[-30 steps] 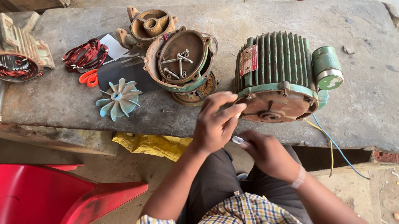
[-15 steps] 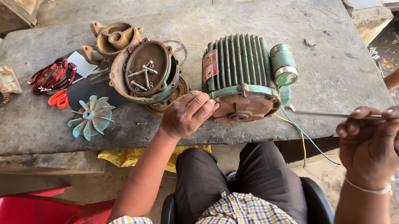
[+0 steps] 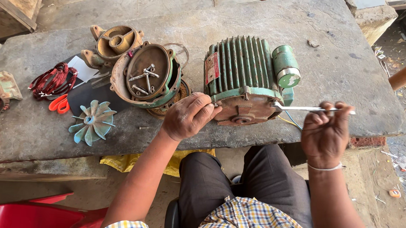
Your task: The person disassembles an electric motor at a stone workbench. They unscrew bolts from the motor housing with a wrench, tap the housing with a hammer, remove the rear end cover by hand, and use a screwdriver on the motor's terminal box while handling wires and loose parts.
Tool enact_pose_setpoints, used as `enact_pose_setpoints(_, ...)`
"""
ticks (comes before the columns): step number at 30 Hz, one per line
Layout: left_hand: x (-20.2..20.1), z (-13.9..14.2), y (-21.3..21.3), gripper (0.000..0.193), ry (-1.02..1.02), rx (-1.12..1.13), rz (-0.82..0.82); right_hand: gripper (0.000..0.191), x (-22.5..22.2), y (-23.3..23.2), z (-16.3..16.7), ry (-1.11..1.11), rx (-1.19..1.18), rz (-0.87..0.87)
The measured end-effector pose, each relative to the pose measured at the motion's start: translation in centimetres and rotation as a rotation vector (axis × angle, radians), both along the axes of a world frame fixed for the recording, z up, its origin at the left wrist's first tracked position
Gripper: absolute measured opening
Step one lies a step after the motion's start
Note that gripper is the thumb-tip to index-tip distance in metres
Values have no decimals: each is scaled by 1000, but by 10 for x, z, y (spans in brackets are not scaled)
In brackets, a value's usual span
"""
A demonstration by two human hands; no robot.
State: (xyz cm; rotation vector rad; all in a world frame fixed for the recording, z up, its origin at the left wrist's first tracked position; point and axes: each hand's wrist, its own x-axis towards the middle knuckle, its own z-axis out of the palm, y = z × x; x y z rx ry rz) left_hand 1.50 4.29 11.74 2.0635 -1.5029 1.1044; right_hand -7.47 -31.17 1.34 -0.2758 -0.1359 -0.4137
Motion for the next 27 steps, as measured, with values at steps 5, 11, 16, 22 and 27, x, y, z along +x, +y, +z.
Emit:
enact_pose_setpoints(5,-3,3,4,35,21,27,-44,19,4,16,-4,74,166,40)
enact_pose_setpoints(11,0,2,3,29,49,-3,-6,21,4,18,-6,-2,231,78)
enact_pose_setpoints(16,0,0,5,38,13,23,-40,19,1,24,-7,78,286,103)
enact_pose_setpoints(22,-4,-2,10,39,29,7,-2,16,-1,43,-3,158,413,181)
enact_pose_setpoints(27,-2,-6,9,38,20,52,1,18,-2,52,3,252,338,157)
